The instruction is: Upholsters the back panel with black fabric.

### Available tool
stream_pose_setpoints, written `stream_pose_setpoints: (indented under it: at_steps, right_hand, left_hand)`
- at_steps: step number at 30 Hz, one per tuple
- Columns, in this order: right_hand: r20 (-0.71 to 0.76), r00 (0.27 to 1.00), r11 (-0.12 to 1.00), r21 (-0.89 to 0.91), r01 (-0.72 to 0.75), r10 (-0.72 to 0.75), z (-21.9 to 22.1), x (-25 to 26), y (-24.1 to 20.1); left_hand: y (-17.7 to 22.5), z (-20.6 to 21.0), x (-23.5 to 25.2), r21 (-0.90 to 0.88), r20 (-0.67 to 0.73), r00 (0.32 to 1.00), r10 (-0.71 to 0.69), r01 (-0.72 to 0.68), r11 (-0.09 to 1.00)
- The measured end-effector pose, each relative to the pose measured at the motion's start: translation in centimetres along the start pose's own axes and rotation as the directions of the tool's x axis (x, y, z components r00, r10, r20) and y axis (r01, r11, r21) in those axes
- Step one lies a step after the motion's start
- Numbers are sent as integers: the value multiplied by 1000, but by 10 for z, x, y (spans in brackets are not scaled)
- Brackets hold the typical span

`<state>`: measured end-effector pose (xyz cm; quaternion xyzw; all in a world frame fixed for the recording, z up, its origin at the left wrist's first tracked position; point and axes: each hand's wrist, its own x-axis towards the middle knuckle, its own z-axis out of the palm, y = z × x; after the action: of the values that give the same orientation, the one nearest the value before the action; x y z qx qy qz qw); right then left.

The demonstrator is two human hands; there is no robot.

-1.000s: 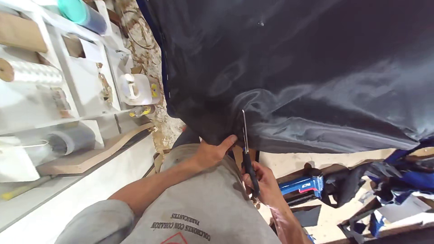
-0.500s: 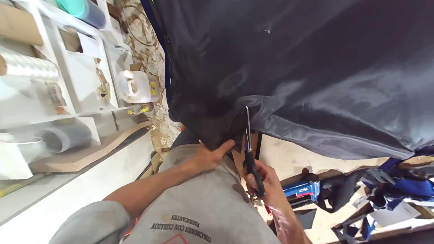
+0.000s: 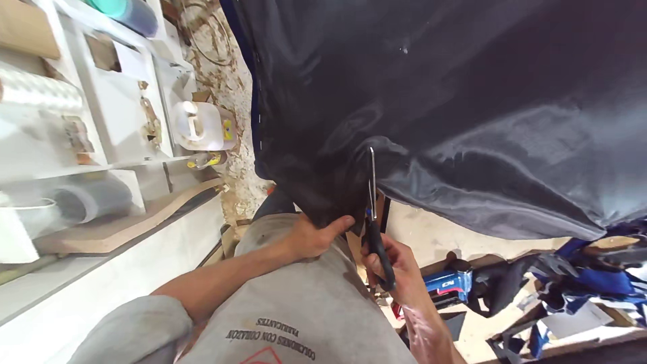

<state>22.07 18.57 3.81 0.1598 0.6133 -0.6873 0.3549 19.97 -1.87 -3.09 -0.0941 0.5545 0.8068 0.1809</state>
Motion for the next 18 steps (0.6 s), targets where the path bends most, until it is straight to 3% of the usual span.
stream_pose_setpoints:
  at_steps: [12,18]
  right_hand:
    - [-8,999,999,-7,46,-46,6,7,-4]
    - [-3,1000,995,95,-22,22,5,-14,6]
  left_hand:
    - [-2,-9,-4,-2,13,997,77,-77,997]
    - [-16,-21,-4,20,-20,997,80,-79,997]
